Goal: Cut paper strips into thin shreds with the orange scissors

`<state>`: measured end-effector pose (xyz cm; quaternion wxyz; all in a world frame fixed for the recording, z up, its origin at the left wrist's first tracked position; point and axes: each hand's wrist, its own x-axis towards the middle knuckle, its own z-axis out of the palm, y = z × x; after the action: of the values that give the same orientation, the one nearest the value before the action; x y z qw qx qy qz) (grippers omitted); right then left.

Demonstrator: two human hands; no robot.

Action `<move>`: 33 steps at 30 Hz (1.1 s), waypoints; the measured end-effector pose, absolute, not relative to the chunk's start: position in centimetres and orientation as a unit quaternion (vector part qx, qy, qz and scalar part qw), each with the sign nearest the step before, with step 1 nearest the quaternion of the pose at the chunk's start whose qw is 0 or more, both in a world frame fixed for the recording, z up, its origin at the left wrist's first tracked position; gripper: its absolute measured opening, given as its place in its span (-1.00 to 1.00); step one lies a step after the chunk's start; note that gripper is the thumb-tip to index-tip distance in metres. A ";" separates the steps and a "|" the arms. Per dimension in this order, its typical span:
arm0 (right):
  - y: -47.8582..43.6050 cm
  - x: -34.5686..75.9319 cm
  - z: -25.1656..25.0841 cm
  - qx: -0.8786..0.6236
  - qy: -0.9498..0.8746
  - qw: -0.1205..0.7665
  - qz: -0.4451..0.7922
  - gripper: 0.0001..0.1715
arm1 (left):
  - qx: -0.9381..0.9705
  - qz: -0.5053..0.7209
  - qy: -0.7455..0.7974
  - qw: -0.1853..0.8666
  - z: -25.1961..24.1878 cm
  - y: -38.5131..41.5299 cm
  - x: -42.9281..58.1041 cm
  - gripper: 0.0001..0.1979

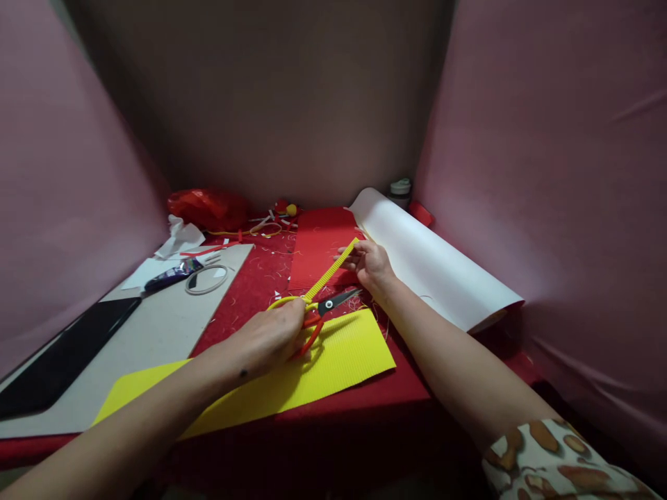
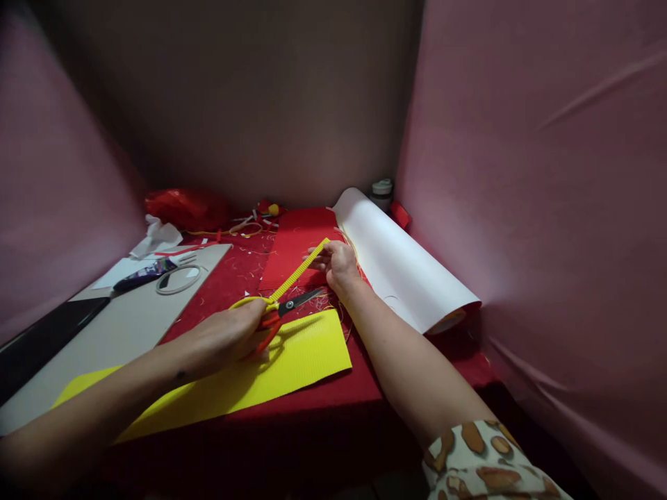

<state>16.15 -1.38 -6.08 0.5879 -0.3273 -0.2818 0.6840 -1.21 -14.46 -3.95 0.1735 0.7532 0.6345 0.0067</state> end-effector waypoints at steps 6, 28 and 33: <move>-1.2 16.7 -6.0 -0.308 -0.280 0.602 0.682 -0.85 | 0.750 -0.063 0.644 0.137 -4.4 -14.3 -1.6 -0.73; -1.3 20.1 -2.0 -0.213 -0.311 0.677 0.632 -0.83 | 0.749 0.044 0.642 0.158 -5.6 -16.4 -3.1 -0.85; -7.4 23.4 3.2 -0.135 -0.316 0.610 0.714 -0.67 | 0.745 0.069 0.644 0.157 -6.0 -17.0 -3.1 -0.90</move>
<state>23.41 -7.41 3.15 0.6104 -0.1347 -0.3163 0.7136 -3.13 -17.02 -5.99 0.1574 0.7452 0.6443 0.0688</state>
